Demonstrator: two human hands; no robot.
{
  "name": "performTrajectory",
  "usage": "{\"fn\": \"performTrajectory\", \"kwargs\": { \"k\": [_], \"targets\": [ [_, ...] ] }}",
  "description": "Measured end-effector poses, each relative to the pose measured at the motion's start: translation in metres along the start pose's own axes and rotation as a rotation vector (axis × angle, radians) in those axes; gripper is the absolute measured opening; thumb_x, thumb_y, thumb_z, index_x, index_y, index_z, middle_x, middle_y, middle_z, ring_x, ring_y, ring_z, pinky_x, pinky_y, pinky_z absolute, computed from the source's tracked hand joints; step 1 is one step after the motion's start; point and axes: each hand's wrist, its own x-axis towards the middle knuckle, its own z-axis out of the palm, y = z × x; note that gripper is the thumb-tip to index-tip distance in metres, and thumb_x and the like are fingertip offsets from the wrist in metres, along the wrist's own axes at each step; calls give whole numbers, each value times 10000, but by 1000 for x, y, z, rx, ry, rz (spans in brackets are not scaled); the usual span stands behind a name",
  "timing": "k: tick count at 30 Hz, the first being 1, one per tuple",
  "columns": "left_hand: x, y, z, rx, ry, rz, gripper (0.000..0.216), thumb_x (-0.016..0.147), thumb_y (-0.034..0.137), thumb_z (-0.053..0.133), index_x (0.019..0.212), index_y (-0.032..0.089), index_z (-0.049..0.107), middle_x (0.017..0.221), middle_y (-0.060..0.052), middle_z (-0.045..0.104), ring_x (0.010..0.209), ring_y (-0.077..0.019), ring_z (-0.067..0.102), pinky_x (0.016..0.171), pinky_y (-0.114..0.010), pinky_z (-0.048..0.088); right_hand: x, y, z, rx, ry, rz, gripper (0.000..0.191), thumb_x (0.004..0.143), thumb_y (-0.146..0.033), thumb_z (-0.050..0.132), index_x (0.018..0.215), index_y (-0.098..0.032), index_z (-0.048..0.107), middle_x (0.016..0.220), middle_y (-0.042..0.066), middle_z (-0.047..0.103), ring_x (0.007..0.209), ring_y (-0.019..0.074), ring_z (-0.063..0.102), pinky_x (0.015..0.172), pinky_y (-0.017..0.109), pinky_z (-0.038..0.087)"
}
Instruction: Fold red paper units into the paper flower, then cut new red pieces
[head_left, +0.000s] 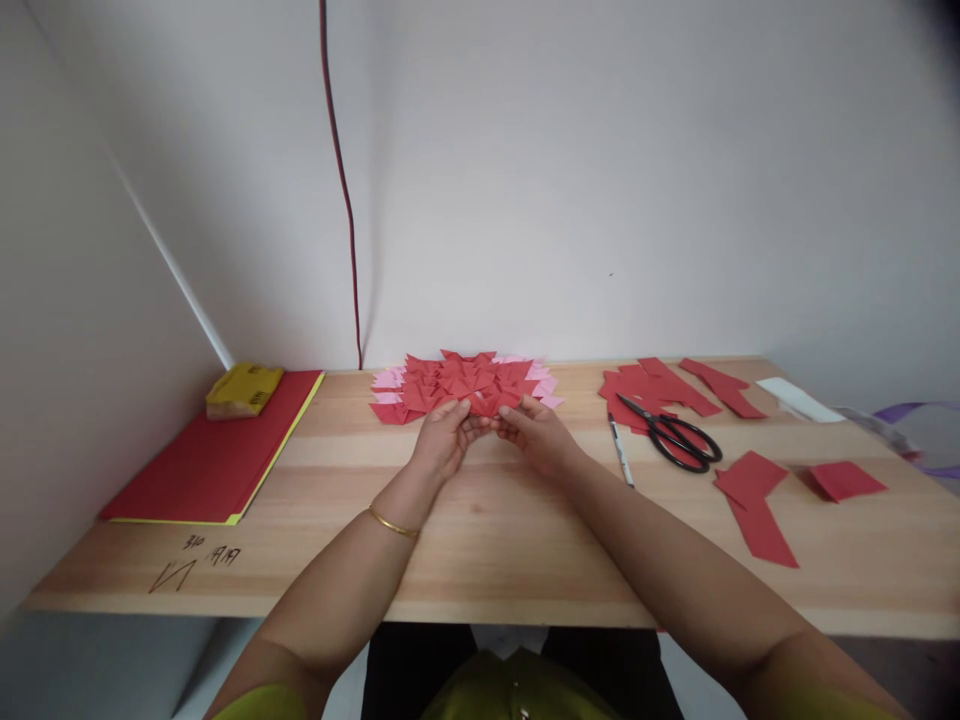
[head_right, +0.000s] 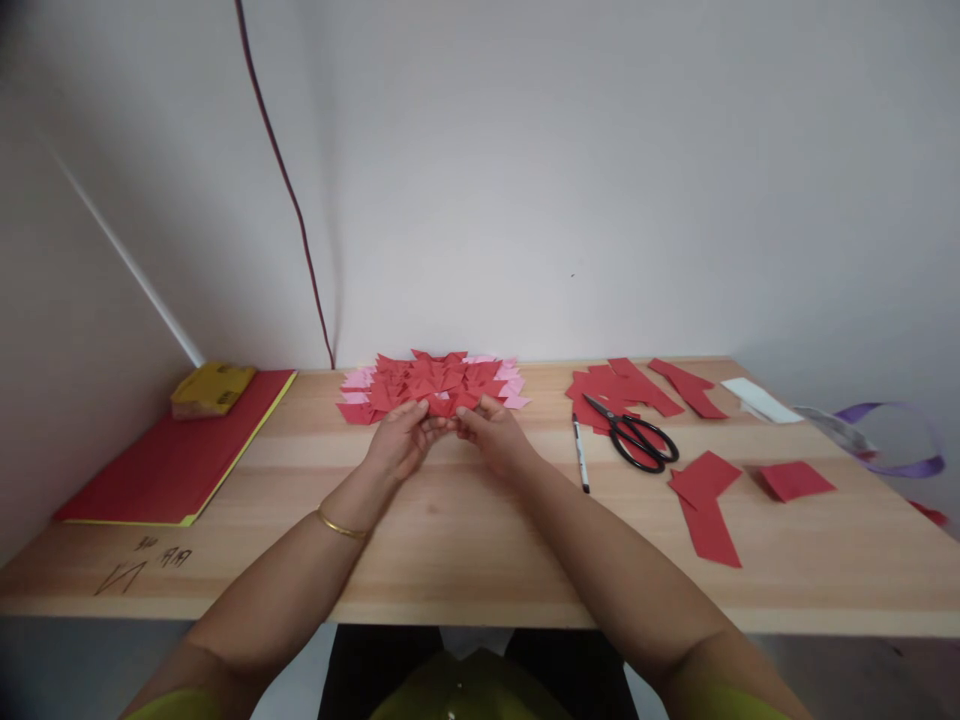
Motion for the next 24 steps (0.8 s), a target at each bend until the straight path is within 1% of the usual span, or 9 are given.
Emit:
{"fn": "performTrajectory", "kwargs": {
  "k": [4, 7, 9, 11, 14, 18, 24],
  "targets": [
    [-1, 0, 2, -80, 69, 39, 286, 672, 280, 736, 682, 164, 475, 599, 3, 625, 635, -152, 655, 753, -368, 540, -1, -3, 3, 99, 19, 61, 304, 639, -380, 774, 803, -202, 590, 811, 22, 677, 733, 139, 629, 658, 267, 474],
    [-2, 0, 5, -115, 108, 34, 287, 672, 274, 734, 691, 168, 467, 612, 5, 624, 644, -140, 651, 754, -346, 536, -2, -4, 6, 155, 34, 94, 299, 625, -358, 784, 791, -199, 593, 789, 15, 678, 687, 121, 615, 636, 254, 462],
    [-3, 0, 6, -110, 104, 37, 297, 655, 271, 748, 688, 167, 472, 620, 13, 618, 644, -125, 641, 765, -335, 532, -2, -4, 7, 164, 49, 103, 301, 620, -360, 784, 796, -202, 598, 785, 12, 680, 670, 120, 609, 627, 257, 459],
    [-4, -1, 8, -65, 70, 57, 304, 617, 249, 775, 694, 161, 495, 627, 22, 611, 645, -114, 630, 765, -324, 529, -2, -4, 8, 158, 47, 87, 296, 627, -363, 779, 803, -205, 603, 785, 10, 683, 674, 121, 612, 634, 260, 458],
    [-5, -1, 10, 24, 40, 87, 305, 563, 210, 804, 721, 143, 552, 635, 13, 618, 634, -111, 616, 725, -300, 526, -4, -4, 8, 128, 20, 59, 291, 641, -368, 771, 816, -204, 605, 765, 9, 682, 693, 129, 620, 655, 268, 457],
    [-4, -2, 9, 56, 87, 79, 275, 568, 214, 799, 678, 134, 560, 587, 5, 611, 586, -112, 599, 673, -296, 524, -5, -3, 9, 79, -6, 54, 294, 647, -378, 763, 822, -204, 602, 768, 12, 686, 691, 131, 620, 662, 279, 455],
    [-1, -1, 7, 23, 122, 75, 307, 555, 226, 806, 638, 141, 523, 559, 19, 598, 570, -103, 595, 671, -293, 527, -6, 0, 8, -29, -52, -17, 262, 704, -402, 712, 822, -190, 615, 785, 9, 665, 659, 106, 579, 647, 262, 442]
  ]
}}
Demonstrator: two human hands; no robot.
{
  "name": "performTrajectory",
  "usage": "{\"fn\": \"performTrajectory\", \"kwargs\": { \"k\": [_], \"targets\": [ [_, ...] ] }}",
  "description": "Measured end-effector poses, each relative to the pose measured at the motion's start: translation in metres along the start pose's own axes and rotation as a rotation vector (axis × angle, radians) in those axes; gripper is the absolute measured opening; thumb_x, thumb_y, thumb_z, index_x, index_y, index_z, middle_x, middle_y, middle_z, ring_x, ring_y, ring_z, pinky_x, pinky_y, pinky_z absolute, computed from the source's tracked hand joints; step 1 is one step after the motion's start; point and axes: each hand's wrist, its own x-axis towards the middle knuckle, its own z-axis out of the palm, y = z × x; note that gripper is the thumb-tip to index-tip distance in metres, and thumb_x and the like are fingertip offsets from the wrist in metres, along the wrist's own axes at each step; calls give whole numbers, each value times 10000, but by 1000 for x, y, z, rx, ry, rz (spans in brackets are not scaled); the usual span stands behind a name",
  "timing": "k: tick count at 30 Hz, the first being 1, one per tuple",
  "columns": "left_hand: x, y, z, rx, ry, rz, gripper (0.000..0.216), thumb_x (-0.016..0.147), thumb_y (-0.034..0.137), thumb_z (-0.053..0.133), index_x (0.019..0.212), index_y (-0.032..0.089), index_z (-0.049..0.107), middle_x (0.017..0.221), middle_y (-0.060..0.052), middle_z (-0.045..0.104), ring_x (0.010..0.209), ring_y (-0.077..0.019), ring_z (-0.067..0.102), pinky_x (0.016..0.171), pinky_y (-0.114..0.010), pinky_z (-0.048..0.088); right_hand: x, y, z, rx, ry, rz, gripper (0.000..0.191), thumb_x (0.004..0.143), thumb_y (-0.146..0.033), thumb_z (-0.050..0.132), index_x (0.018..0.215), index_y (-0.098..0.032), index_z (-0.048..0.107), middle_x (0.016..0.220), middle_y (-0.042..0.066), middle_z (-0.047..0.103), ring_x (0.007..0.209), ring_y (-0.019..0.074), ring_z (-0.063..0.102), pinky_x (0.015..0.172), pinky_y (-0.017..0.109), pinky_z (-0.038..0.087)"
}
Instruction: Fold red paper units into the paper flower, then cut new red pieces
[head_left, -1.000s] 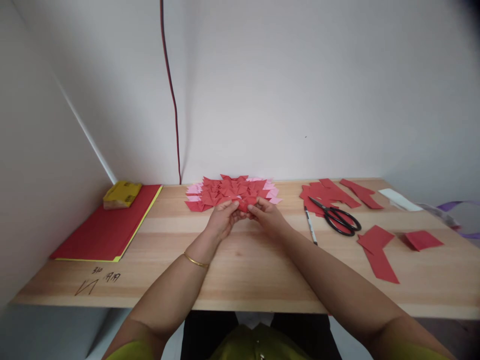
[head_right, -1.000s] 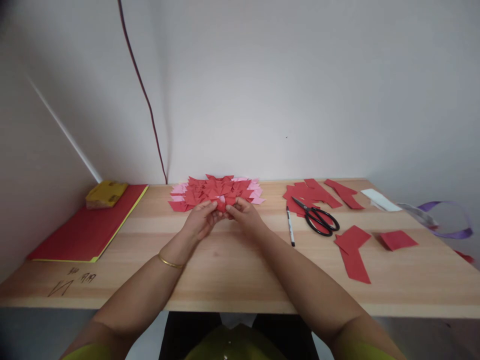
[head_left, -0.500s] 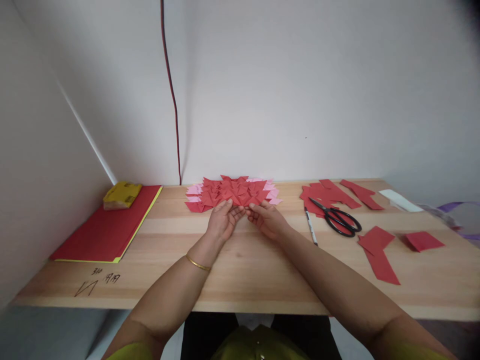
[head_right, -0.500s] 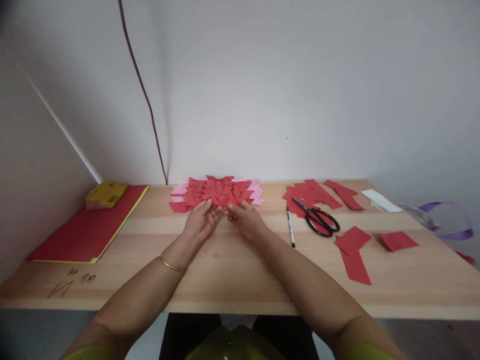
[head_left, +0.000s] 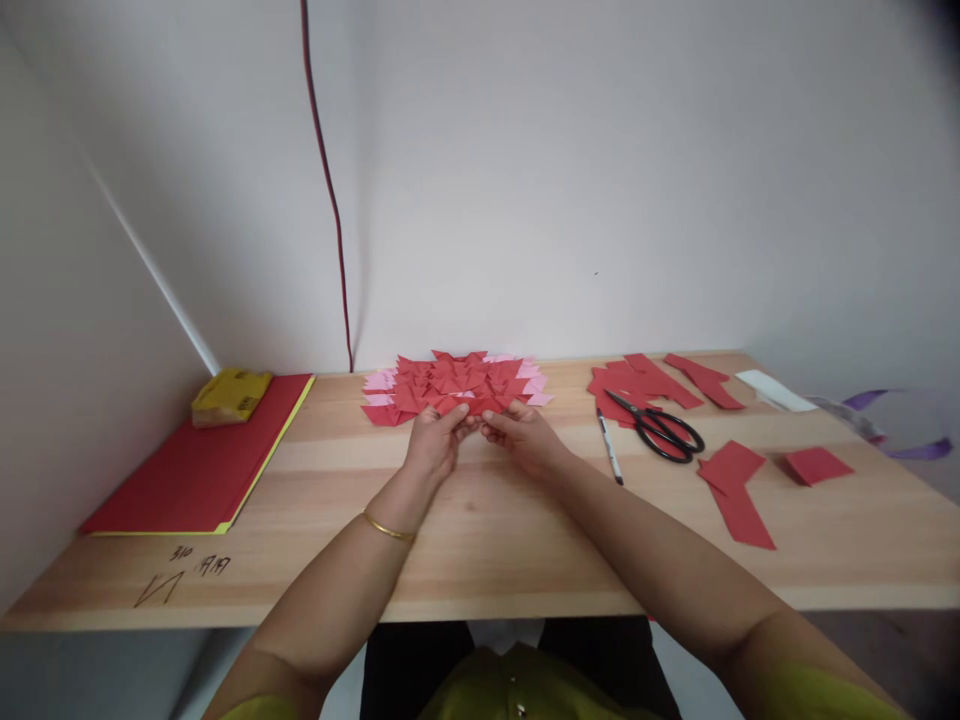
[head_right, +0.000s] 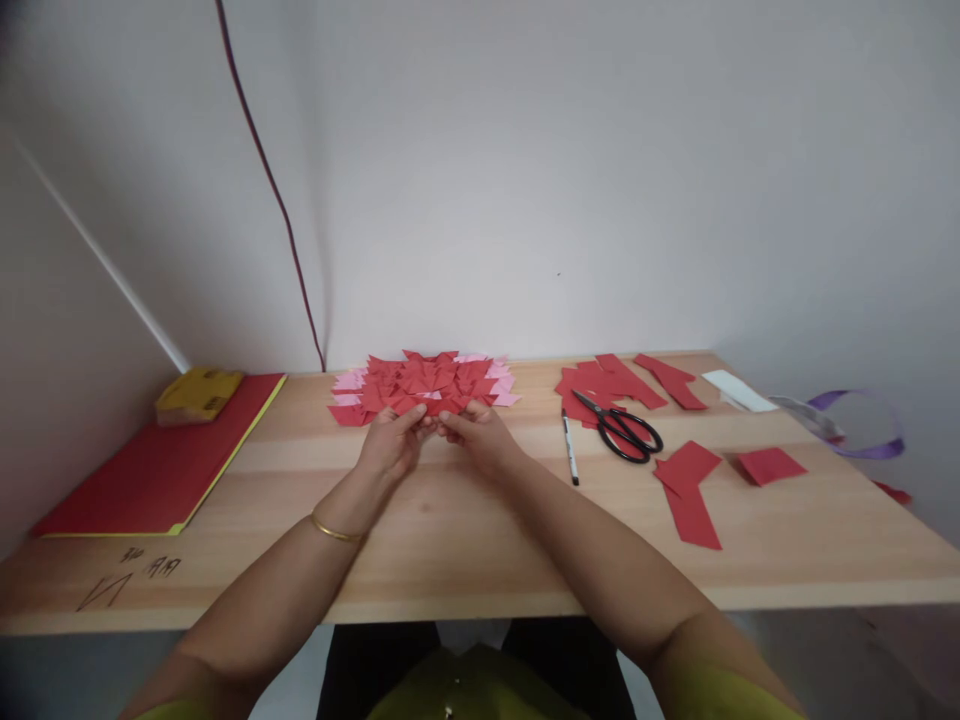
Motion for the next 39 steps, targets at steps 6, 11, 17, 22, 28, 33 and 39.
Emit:
{"fn": "performTrajectory", "kwargs": {
  "k": [6, 11, 17, 22, 28, 33, 39],
  "targets": [
    [3, 5, 0, 69, 89, 59, 342, 526, 244, 817, 667, 138, 524, 565, 31, 593, 520, -85, 577, 590, -241, 510, 3, -10, -2, -340, 139, -73, 291, 713, -422, 674, 838, -185, 561, 645, -10, 619, 623, 127, 571, 632, 277, 437],
    [2, 7, 2, 71, 154, 109, 369, 494, 241, 821, 684, 138, 522, 584, 34, 591, 507, -80, 566, 554, -223, 495, -4, -56, 5, -463, 240, -232, 242, 762, -370, 599, 924, -201, 539, 744, -9, 588, 645, 123, 577, 632, 267, 450],
    [-2, 6, 5, 54, 77, 120, 310, 503, 249, 794, 572, 129, 517, 531, 26, 555, 501, -87, 551, 563, -240, 497, -37, -99, -29, -1203, 248, -229, 290, 814, -358, 546, 1069, -221, 547, 839, 23, 630, 690, 147, 598, 656, 265, 437],
    [-3, 4, 5, 75, 49, 126, 286, 514, 235, 768, 527, 137, 499, 504, 29, 532, 496, -89, 540, 560, -243, 484, -67, -76, -80, -1753, 410, 146, 414, 818, -391, 526, 1133, -124, 504, 953, 172, 638, 763, 255, 624, 573, 284, 378],
    [-5, 3, 7, 64, 24, 112, 250, 509, 215, 755, 551, 137, 521, 509, 37, 525, 487, -88, 526, 556, -252, 478, -82, -63, -100, -1599, 162, 245, 313, 781, -208, 497, 1086, -159, 549, 662, 41, 629, 572, 179, 577, 529, 263, 358],
    [-5, 2, 5, 25, 21, 70, 258, 518, 205, 765, 535, 129, 519, 518, 34, 527, 512, -89, 543, 584, -256, 492, -65, -77, -75, -919, 184, 36, 280, 831, -320, 460, 1049, -189, 578, 698, 6, 607, 646, 148, 591, 631, 277, 468],
    [-7, 1, 4, -15, 3, 21, 274, 532, 192, 776, 513, 127, 511, 515, 31, 526, 526, -99, 556, 591, -265, 498, -29, -77, 1, -356, 83, -468, 257, 788, -349, 640, 963, -262, 472, 827, -21, 588, 749, 126, 589, 758, 294, 487]
  ]
}}
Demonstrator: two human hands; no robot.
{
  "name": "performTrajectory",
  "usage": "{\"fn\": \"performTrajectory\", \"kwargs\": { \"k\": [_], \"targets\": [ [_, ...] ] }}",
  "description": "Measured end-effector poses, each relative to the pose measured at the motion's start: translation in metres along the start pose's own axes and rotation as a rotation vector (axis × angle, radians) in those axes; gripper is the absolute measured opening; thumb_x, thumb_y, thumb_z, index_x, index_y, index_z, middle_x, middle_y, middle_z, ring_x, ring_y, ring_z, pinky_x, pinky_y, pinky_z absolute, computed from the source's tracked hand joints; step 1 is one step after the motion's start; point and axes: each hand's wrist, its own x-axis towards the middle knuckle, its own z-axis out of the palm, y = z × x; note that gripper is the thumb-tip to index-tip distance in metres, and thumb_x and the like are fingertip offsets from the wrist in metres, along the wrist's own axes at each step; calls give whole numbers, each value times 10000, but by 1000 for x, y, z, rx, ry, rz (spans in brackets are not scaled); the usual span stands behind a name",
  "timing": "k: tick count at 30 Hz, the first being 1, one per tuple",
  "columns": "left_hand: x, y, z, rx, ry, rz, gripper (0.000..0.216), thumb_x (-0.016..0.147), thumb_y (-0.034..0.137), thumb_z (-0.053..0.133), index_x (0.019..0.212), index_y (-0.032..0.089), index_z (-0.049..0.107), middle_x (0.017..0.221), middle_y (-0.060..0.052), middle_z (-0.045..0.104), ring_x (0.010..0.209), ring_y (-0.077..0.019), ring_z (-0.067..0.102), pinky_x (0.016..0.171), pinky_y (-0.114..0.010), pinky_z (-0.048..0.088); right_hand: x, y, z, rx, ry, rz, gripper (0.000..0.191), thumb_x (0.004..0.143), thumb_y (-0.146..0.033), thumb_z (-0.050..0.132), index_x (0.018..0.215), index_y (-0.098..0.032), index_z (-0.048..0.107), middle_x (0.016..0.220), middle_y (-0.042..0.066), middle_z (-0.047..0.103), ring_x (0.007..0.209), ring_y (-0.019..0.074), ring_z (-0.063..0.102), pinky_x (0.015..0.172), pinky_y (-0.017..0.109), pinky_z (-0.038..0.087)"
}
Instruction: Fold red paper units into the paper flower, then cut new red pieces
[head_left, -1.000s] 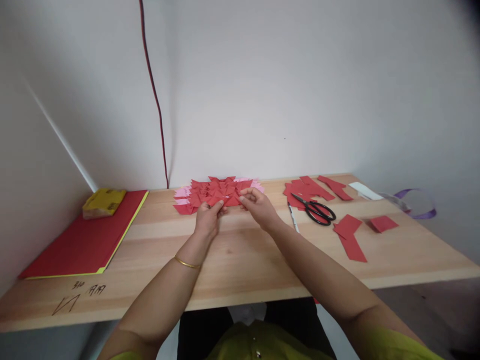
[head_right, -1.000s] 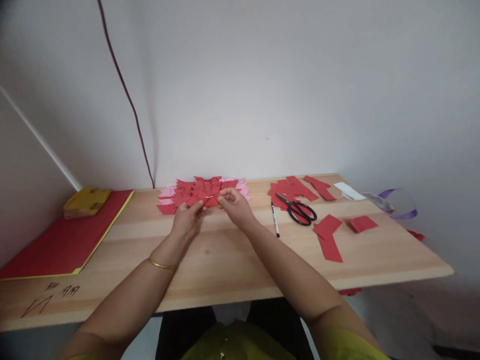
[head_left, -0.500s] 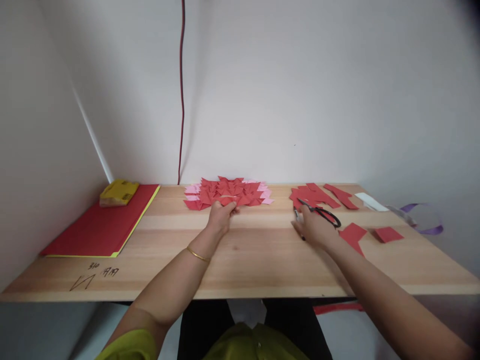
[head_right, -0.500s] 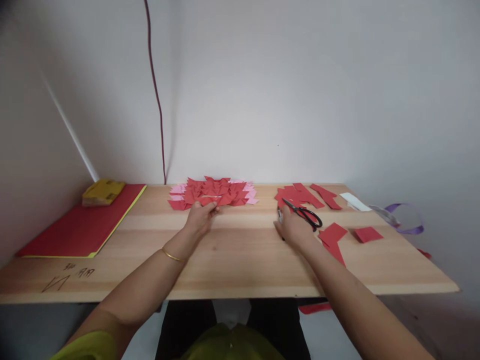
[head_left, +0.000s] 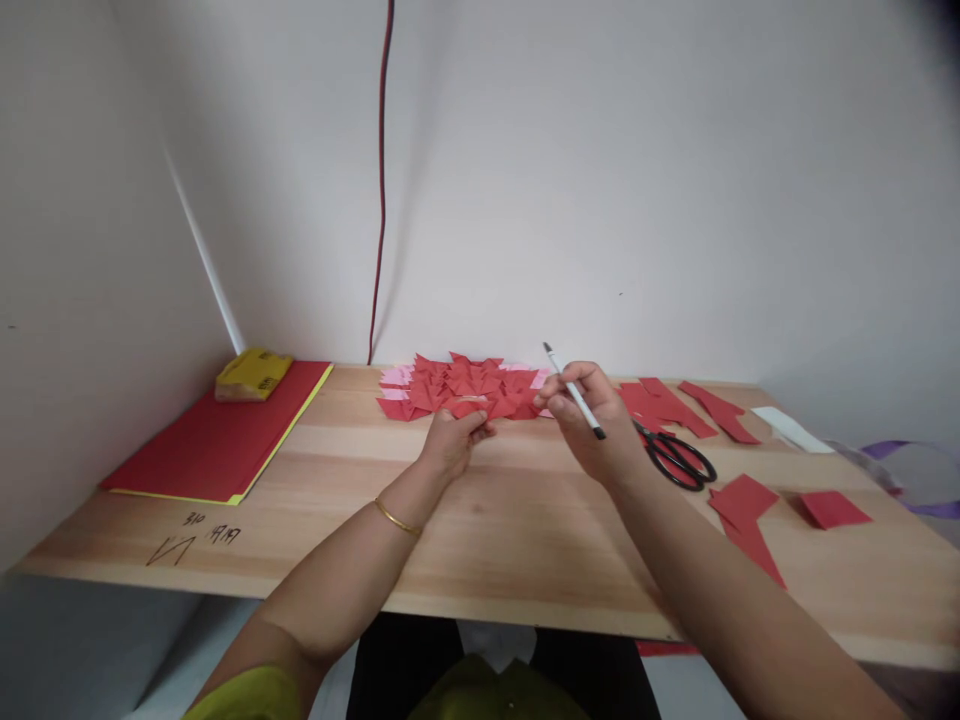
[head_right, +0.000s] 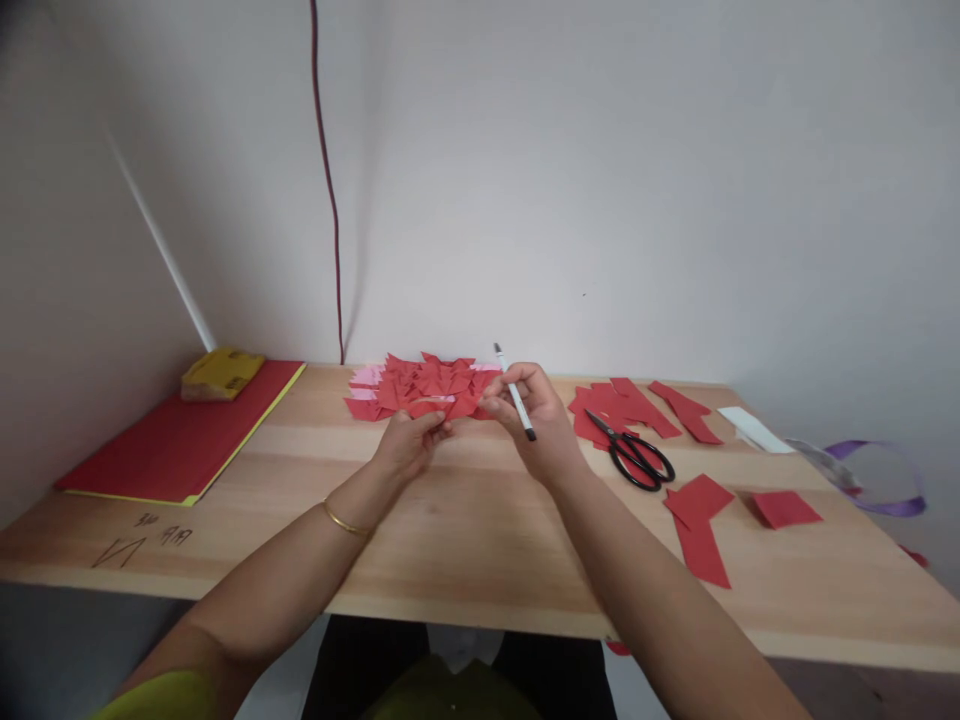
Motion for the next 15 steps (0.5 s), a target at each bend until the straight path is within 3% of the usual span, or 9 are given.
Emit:
{"fn": "performTrajectory", "kwargs": {
  "k": [2, 5, 11, 15],
  "targets": [
    [-1, 1, 1, -1, -10, -5, 246, 539, 186, 776, 534, 123, 538, 529, 22, 545, 528, -103, 559, 589, -268, 495, 4, 6, 20, -5, 22, -64, 198, 896, -438, 465, 879, -241, 470, 668, -31, 529, 647, 129, 565, 700, 298, 491],
    [-3, 4, 3, 3, -46, -24, 194, 557, 194, 775, 635, 114, 617, 600, -1, 600, 543, -100, 558, 590, -267, 487, 2, 23, 35, -164, -50, -146, 376, 935, -516, 289, 1011, -220, 507, 746, 27, 588, 735, 173, 600, 731, 349, 500],
    [-6, 5, 3, -17, -107, -74, 193, 582, 215, 777, 702, 103, 675, 639, -21, 628, 602, -112, 583, 664, -292, 497, -8, 53, 35, -468, -50, -238, 297, 936, -377, 381, 1155, -220, 506, 919, 71, 634, 899, 214, 610, 841, 403, 480],
    [-5, 3, 2, -53, -63, -107, 208, 636, 285, 751, 691, 104, 666, 656, -38, 638, 576, -112, 580, 646, -296, 497, -11, 59, 33, -473, -68, -209, 359, 938, -412, 363, 1212, -215, 487, 1000, 91, 638, 950, 226, 615, 870, 415, 477]
  ]
}}
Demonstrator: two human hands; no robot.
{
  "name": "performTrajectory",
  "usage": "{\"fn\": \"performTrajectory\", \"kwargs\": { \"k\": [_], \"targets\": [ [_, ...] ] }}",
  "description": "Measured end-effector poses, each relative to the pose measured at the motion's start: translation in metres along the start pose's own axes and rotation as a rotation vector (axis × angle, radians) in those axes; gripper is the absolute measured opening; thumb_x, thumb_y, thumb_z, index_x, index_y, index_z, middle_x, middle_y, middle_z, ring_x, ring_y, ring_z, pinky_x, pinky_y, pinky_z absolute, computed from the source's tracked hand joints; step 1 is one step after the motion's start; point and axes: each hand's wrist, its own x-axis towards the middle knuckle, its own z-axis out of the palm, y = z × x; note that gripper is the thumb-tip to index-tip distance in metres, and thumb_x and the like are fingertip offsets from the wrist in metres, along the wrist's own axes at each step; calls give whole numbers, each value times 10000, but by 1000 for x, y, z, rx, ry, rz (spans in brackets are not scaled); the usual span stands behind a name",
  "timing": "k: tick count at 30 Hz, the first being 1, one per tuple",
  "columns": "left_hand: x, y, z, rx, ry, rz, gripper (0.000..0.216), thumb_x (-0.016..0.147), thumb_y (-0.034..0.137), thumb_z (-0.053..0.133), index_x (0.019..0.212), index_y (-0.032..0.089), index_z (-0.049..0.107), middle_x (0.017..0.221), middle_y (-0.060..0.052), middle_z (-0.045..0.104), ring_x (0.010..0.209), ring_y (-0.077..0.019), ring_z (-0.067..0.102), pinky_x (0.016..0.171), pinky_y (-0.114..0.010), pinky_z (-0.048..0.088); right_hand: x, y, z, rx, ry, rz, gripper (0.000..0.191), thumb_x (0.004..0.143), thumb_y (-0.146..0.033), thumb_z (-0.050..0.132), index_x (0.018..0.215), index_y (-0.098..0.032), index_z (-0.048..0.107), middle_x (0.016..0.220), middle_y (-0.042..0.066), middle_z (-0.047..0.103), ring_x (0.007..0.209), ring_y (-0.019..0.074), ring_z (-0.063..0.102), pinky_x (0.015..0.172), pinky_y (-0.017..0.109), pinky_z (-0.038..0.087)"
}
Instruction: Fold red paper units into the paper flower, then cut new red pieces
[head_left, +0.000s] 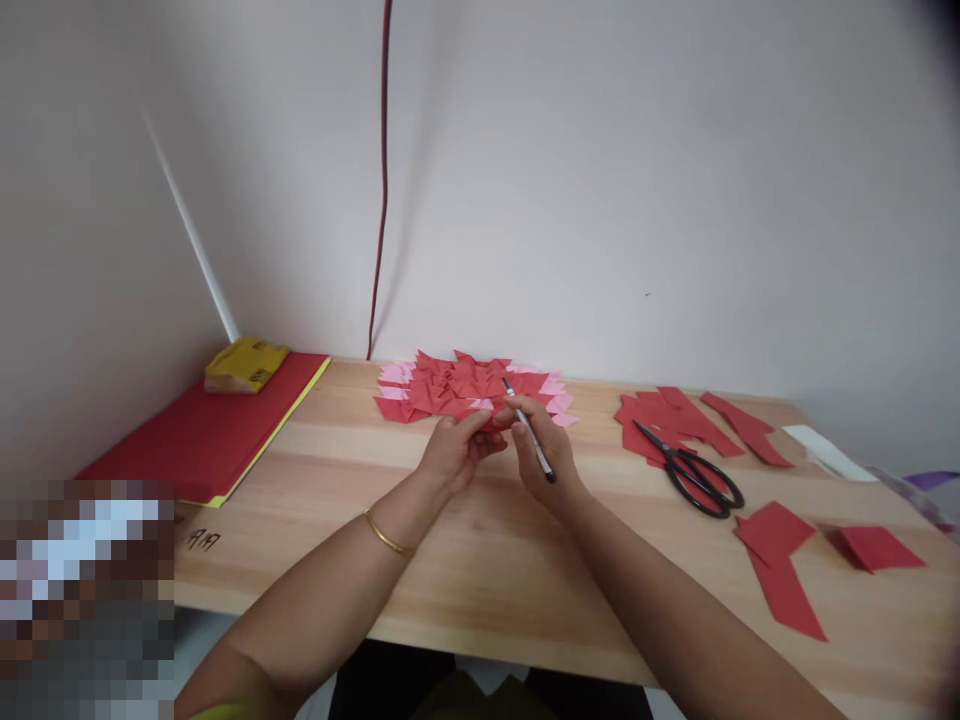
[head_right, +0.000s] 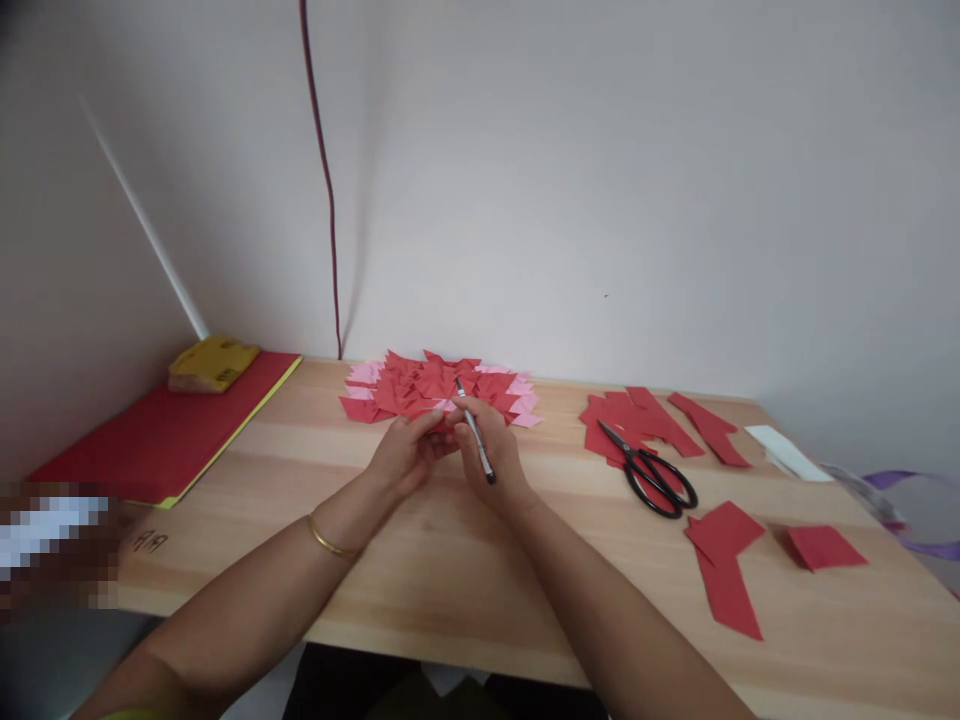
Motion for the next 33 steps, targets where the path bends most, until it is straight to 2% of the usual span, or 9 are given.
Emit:
{"fn": "performTrajectory", "kwargs": {
  "k": [3, 5, 7, 9, 12, 17, 24, 33],
  "targets": [
    [0, 0, 1, 12, 38, 16, 194, 635, 264, 751, 710, 108, 662, 615, -18, 611, 541, -97, 553, 591, -264, 477, -1, -2, 0, 71, -16, -30, 483, 942, -507, 268, 1263, -210, 471, 1068, 107, 629, 958, 222, 622, 894, 427, 473],
    [0, 0, 2, 26, 57, 34, 176, 613, 233, 758, 668, 111, 645, 589, -9, 596, 532, -99, 549, 579, -264, 474, -2, -6, -1, 97, 6, -36, 496, 930, -533, 284, 1247, -212, 490, 1057, 102, 637, 939, 216, 632, 885, 421, 482],
    [-1, 0, 3, 37, 59, 51, 173, 598, 219, 760, 620, 112, 626, 583, -13, 597, 541, -110, 556, 592, -283, 484, -2, -10, -1, 104, 53, 16, 382, 909, -490, 406, 1136, -218, 548, 962, 78, 660, 868, 201, 648, 804, 374, 517],
    [-2, 0, 4, 47, 54, 63, 182, 584, 213, 762, 580, 112, 611, 567, -14, 592, 541, -115, 555, 602, -300, 490, -2, -14, -2, 104, 95, 106, 220, 873, -403, 523, 981, -219, 579, 822, 43, 665, 744, 177, 656, 660, 302, 529],
    [-4, -1, 6, 70, 62, 68, 181, 569, 203, 763, 558, 111, 608, 535, -10, 575, 527, -115, 545, 589, -299, 485, -1, -17, -2, 86, 115, 189, 125, 858, -331, 549, 896, -214, 570, 710, 19, 651, 627, 156, 642, 541, 256, 499],
    [-7, 1, 8, 120, 41, 88, 144, 604, 221, 737, 640, 98, 672, 587, -40, 618, 548, -120, 557, 574, -280, 478, -2, -13, 0, 64, 124, 194, 120, 872, -273, 493, 943, -205, 562, 702, 18, 660, 634, 149, 643, 586, 266, 516],
    [-7, 0, 10, 153, 57, 114, 130, 596, 196, 720, 578, 100, 634, 543, -21, 588, 522, -112, 544, 570, -280, 493, -2, -10, 2, -12, 56, 221, 92, 842, -281, 527, 877, -204, 565, 719, 26, 674, 613, 151, 632, 537, 249, 481],
    [-7, -1, 9, 207, 63, 137, 109, 620, 188, 693, 604, 92, 645, 592, -46, 618, 558, -135, 581, 592, -293, 512, -1, -9, 1, -114, 46, 148, 120, 837, -273, 505, 871, -200, 594, 762, 38, 686, 687, 168, 648, 641, 280, 497]
  ]
}}
